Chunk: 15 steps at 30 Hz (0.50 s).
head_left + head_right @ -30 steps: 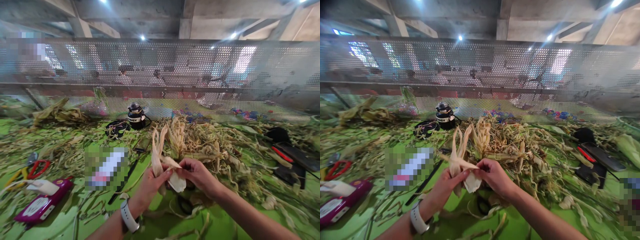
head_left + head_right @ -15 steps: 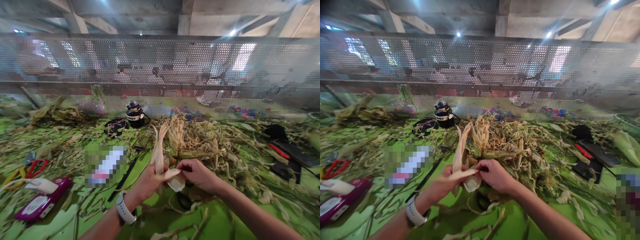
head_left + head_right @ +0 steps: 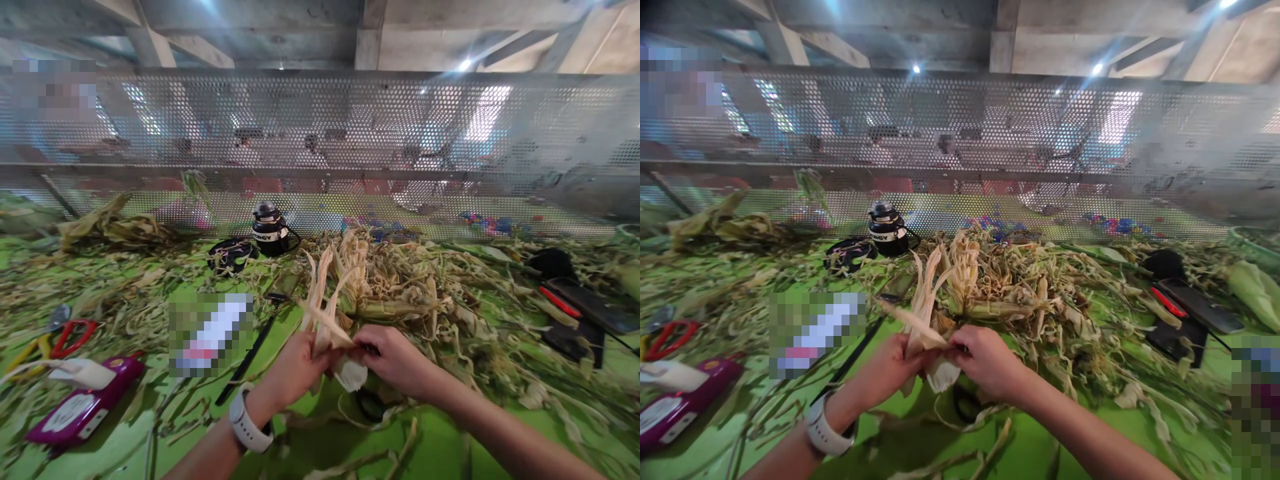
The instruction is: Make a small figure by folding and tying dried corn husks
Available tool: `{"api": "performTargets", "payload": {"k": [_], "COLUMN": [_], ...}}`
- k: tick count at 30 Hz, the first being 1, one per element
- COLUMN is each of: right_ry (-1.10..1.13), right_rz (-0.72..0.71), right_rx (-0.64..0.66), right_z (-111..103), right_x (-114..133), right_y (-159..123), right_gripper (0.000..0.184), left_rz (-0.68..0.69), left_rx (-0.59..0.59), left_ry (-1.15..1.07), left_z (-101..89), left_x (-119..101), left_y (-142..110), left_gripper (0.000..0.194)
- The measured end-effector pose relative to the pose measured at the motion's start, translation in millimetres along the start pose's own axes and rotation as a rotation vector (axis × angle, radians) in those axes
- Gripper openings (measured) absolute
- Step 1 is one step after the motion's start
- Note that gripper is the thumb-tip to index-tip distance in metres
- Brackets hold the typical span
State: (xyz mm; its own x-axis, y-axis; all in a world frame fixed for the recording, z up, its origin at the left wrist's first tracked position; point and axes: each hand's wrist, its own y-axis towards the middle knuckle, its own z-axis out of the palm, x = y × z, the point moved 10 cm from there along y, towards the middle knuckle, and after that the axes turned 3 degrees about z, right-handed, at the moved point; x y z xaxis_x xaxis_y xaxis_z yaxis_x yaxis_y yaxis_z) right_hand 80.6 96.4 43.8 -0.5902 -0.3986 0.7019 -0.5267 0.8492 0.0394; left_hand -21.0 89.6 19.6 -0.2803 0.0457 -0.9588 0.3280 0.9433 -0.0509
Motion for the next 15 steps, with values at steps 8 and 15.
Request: {"api": "performTargets", "payload": {"k": [8,15], "right_ry": [-0.142,-0.098], "right_rz": [0.015,-0.101], "right_rx": [-0.011,0.029], "right_z": [3.6,6.7], "right_x": [-0.9,8.3], "right_y": [0.6,-1.8], "right_gripper": [0.012,0.019], "left_rz": [0.047,0.101], "left_rx": [0.026,0.042], "left_ry": [0.093,0.128], "left_z": [1.1,1.5], "left_x": [-1.7,-7.5], "left_y": [-0.8,-1.1], "left_gripper": [0.027,0.029]}}
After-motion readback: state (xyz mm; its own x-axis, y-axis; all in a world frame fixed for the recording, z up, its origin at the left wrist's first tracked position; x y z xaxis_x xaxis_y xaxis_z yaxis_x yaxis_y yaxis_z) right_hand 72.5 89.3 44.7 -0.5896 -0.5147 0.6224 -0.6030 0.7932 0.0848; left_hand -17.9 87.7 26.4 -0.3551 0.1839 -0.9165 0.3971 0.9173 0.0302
